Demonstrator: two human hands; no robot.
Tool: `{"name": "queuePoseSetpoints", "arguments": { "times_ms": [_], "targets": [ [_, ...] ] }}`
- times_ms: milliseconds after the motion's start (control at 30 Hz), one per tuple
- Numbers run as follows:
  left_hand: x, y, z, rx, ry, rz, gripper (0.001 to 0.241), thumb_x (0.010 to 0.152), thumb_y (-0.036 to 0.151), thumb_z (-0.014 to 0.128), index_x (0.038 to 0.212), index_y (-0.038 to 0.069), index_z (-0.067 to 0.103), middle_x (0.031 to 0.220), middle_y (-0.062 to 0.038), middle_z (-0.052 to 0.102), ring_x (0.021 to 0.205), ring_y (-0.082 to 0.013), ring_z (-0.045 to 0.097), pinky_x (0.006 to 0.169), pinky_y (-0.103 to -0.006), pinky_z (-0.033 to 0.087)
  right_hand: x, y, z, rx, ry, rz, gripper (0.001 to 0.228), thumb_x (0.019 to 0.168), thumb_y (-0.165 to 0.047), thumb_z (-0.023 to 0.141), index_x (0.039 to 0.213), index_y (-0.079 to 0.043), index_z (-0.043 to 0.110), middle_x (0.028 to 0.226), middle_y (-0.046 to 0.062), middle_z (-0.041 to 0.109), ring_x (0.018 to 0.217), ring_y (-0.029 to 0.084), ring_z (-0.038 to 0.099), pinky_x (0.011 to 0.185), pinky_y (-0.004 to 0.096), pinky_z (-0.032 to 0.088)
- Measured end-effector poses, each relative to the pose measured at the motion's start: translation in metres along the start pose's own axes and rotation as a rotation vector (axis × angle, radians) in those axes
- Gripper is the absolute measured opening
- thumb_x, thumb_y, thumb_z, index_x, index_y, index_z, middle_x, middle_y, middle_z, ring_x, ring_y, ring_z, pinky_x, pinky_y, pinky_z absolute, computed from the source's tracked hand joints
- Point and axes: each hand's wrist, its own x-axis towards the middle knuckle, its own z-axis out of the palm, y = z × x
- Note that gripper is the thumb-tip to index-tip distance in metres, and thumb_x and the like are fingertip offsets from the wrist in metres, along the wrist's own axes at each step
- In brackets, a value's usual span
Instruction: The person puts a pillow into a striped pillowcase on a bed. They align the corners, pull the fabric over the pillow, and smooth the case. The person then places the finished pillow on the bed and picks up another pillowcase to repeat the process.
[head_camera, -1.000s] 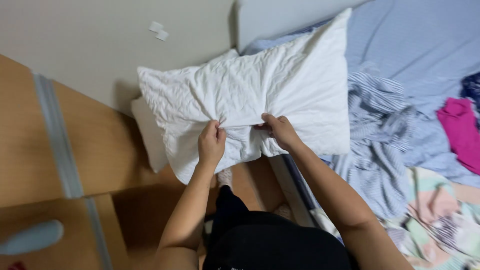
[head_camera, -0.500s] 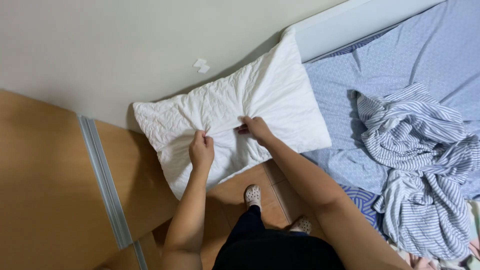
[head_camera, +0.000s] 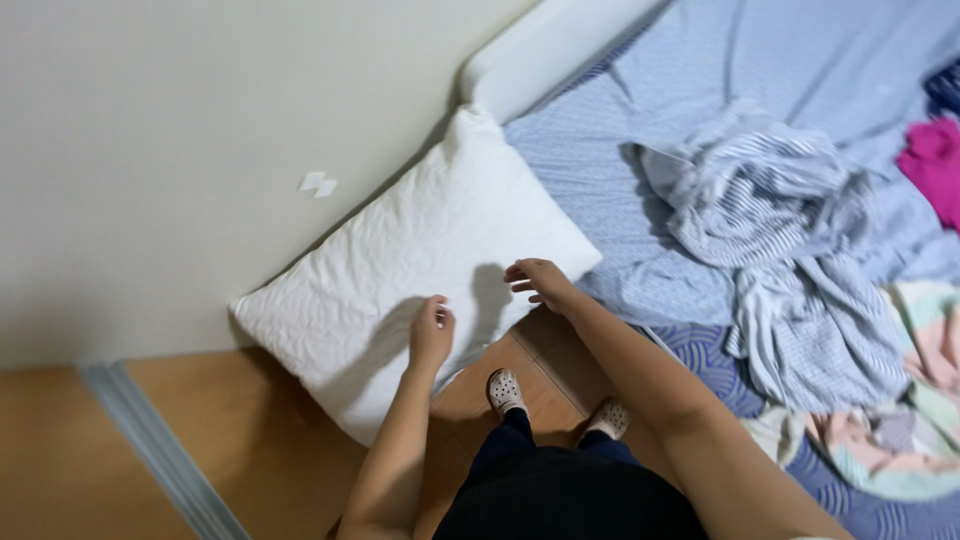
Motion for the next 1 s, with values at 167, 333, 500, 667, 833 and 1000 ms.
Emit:
{"name": "queuePoseSetpoints", "arguments": {
  "times_ms": [167, 333, 500, 667, 833, 1000],
  "targets": [
    [-0.025, 0.072, 0.044, 0.026, -0.598, 0.097, 0.026, 0.099, 0.022, 0.059, 0.122, 0.01, 0.064, 0.115, -0.009, 0.071, 0.1, -0.0196, 0.068, 0.089, -0.0363, 0.058, -0.056, 0.079, -0.101, 0.201, 0.233, 0.031, 0.04, 0.102, -0.038, 0.048, 0.118, -0.007, 0.067, 0.115, 0.008, 0.073, 0.102, 0.024, 0.067, 0.085, 0.041, 0.053],
    [-0.044, 0.131, 0.092, 0.12, -0.83, 0.315, 0.024, 0.099, 0.025, 0.061, 0.116, 0.009, 0.068, 0.111, -0.007, 0.072, 0.099, -0.0184, 0.067, 0.087, -0.0361, 0.056, -0.158, 0.141, -0.177, 0.412, 0.477, 0.13, 0.034, 0.103, -0.037, 0.049, 0.113, -0.009, 0.066, 0.104, 0.005, 0.07, 0.095, 0.021, 0.065, 0.083, 0.04, 0.05],
    [-0.079, 0.21, 0.136, 0.08, -0.865, 0.527, 0.023, 0.096, 0.023, 0.062, 0.112, 0.008, 0.068, 0.094, -0.007, 0.072, 0.081, -0.019, 0.065, 0.076, -0.035, 0.054, -0.224, 0.223, -0.246, 0.668, 0.587, 0.066, 0.025, 0.105, -0.033, 0.047, 0.104, -0.012, 0.061, 0.1, 0.003, 0.07, 0.087, 0.019, 0.064, 0.077, 0.041, 0.049],
    [-0.128, 0.262, 0.203, 0.011, -0.975, 0.62, 0.024, 0.096, 0.023, 0.063, 0.111, 0.005, 0.068, 0.088, -0.009, 0.07, 0.075, -0.0184, 0.062, 0.072, -0.0341, 0.053, -0.265, 0.285, -0.303, 0.774, 0.622, 0.011, 0.026, 0.104, -0.033, 0.047, 0.106, -0.013, 0.063, 0.102, 0.003, 0.071, 0.09, 0.019, 0.065, 0.078, 0.039, 0.049],
    [-0.185, 0.296, 0.29, -0.014, -1.006, 0.692, 0.023, 0.095, 0.022, 0.065, 0.109, 0.004, 0.069, 0.085, -0.008, 0.07, 0.074, -0.0162, 0.062, 0.071, -0.0317, 0.053, -0.307, 0.329, -0.369, 0.824, 0.603, 0.029, 0.022, 0.1, -0.032, 0.049, 0.108, -0.016, 0.062, 0.108, 0.001, 0.072, 0.093, 0.019, 0.066, 0.079, 0.04, 0.049],
    [-0.225, 0.314, 0.375, -0.205, -1.071, 0.648, 0.024, 0.095, 0.017, 0.066, 0.113, 0.003, 0.066, 0.089, -0.006, 0.07, 0.075, -0.0123, 0.063, 0.068, -0.0296, 0.053, -0.318, 0.4, -0.449, 1.042, 0.724, 0.001, 0.024, 0.095, -0.03, 0.062, 0.116, -0.019, 0.062, 0.099, 0.002, 0.064, 0.081, 0.02, 0.053, 0.074, 0.037, 0.048]
  ]
}}
